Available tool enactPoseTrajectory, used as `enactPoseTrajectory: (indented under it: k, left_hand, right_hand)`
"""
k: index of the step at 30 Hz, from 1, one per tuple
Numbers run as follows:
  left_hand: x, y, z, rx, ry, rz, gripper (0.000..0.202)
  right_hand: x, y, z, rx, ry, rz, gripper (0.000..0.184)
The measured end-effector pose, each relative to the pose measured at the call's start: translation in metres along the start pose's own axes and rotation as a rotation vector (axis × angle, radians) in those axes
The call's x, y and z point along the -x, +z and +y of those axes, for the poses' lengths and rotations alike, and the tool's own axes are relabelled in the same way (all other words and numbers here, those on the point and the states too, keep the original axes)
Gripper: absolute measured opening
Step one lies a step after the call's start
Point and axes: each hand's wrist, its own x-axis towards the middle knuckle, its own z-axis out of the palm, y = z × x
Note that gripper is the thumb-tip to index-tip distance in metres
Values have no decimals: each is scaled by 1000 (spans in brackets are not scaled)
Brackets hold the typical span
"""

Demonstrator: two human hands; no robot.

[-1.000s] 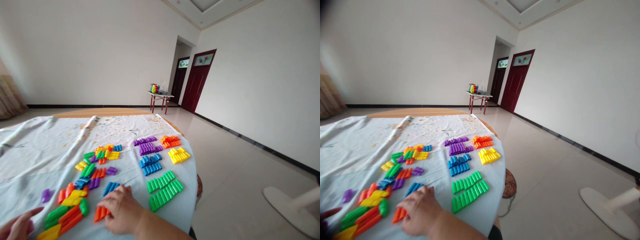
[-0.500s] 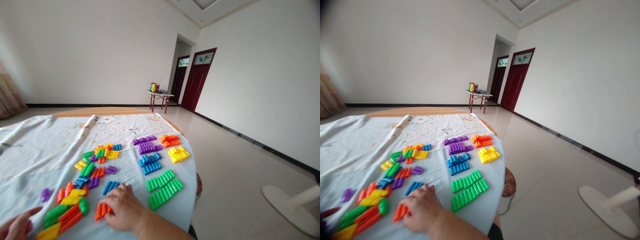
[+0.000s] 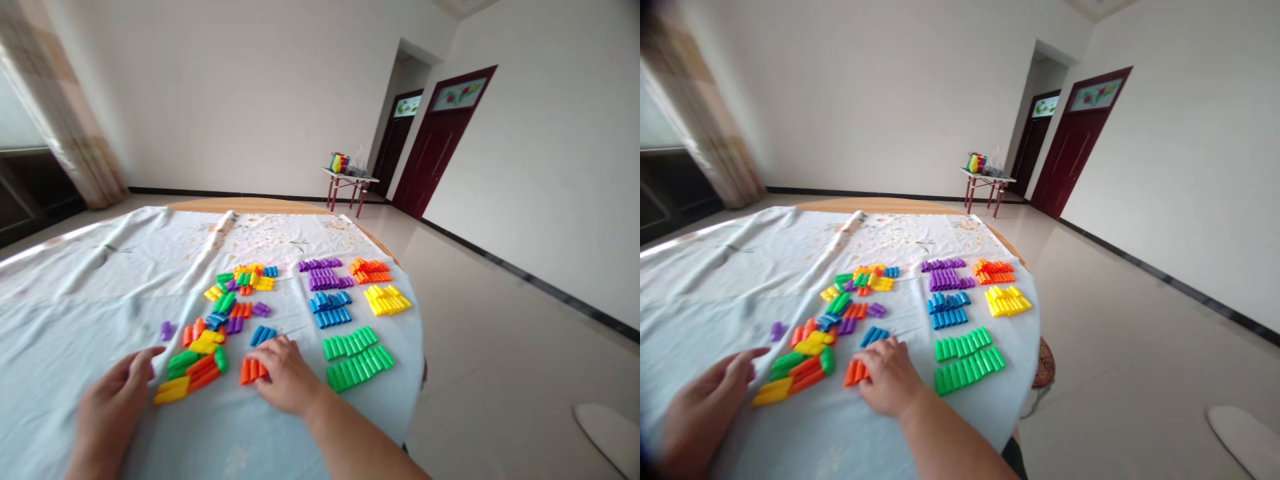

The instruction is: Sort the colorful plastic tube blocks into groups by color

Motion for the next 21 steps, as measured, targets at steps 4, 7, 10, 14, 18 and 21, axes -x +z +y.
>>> enactPoseTrajectory:
  k: [4, 7, 10, 14, 18, 21]
  left_hand:
    - [7, -5, 10, 64, -61, -19, 43]
    - [9, -6, 14, 37, -62, -16, 43]
    - [9, -6, 12, 0, -63, -2, 44]
    - [7, -4, 8, -49, -52, 11, 46]
    - [4, -3, 9, -24, -10, -4, 47]
    - [2, -4, 10, 2, -40, -16, 46]
  right_hand:
    - [1, -1, 0, -37, 10, 21, 44]
    - [2, -2, 0, -58, 4, -3, 42]
    - [1, -3, -1, -85, -6, -5, 41]
    - [0, -6, -4, -128, -23, 27, 45]
    - [-1, -7, -5, -112, -29, -41, 42]
    - [-1, -7, -4, -107, -41, -48, 40]
